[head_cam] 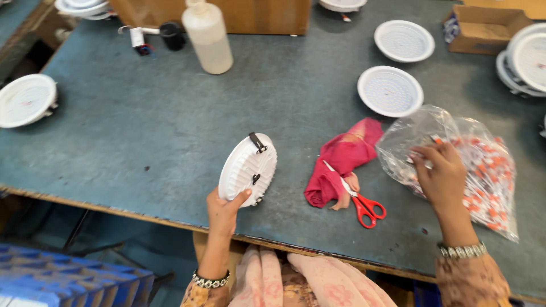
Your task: The person cuts a pink fabric with scissors, then handles white circular LED modules, inserting orange wire connectors into the modules and trimming wires. The work is performed at a low table with bins of parts nearby.
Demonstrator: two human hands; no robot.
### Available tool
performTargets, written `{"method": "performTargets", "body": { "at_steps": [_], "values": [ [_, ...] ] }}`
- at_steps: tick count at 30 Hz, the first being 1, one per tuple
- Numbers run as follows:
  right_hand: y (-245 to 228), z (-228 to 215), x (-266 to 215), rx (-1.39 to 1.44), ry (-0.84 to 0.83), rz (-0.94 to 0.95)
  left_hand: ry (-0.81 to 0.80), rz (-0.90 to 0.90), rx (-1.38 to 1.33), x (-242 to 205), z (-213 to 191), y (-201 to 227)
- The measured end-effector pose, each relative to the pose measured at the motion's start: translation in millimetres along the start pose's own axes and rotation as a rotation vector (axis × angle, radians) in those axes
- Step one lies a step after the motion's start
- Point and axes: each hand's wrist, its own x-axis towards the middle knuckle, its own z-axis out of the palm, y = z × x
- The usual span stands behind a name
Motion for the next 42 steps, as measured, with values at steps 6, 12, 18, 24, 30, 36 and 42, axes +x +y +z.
{"method": "performTargets", "body": {
  "at_steps": [6,12,18,24,30,36,42],
  "values": [
    [-104,-11,-30,0.808,-0.041,0.270,0.093,-0.159,-0.315,-6,13,-17],
    [-152,20,-58,1.039,-0.205,0.292,0.041,-0.313,-0.353,-27,29,-28],
    [-151,26,-60,1.122,-0.220,0.330,-0.002,-0.303,-0.331,-32,32,-22],
    [-129,53,-68,1.297,-0.205,0.646,-0.028,-0.275,-0.289,-33,37,-22],
    [-106,77,-81,1.470,-0.282,0.845,-0.024,-0.274,-0.282,-35,36,-21],
    [-98,87,-90,1.485,-0.307,0.892,-0.030,-0.265,-0.280,-34,37,-23],
    [-98,89,-95,1.474,-0.307,0.916,-0.026,-0.261,-0.274,-35,39,-22]
  ]
}}
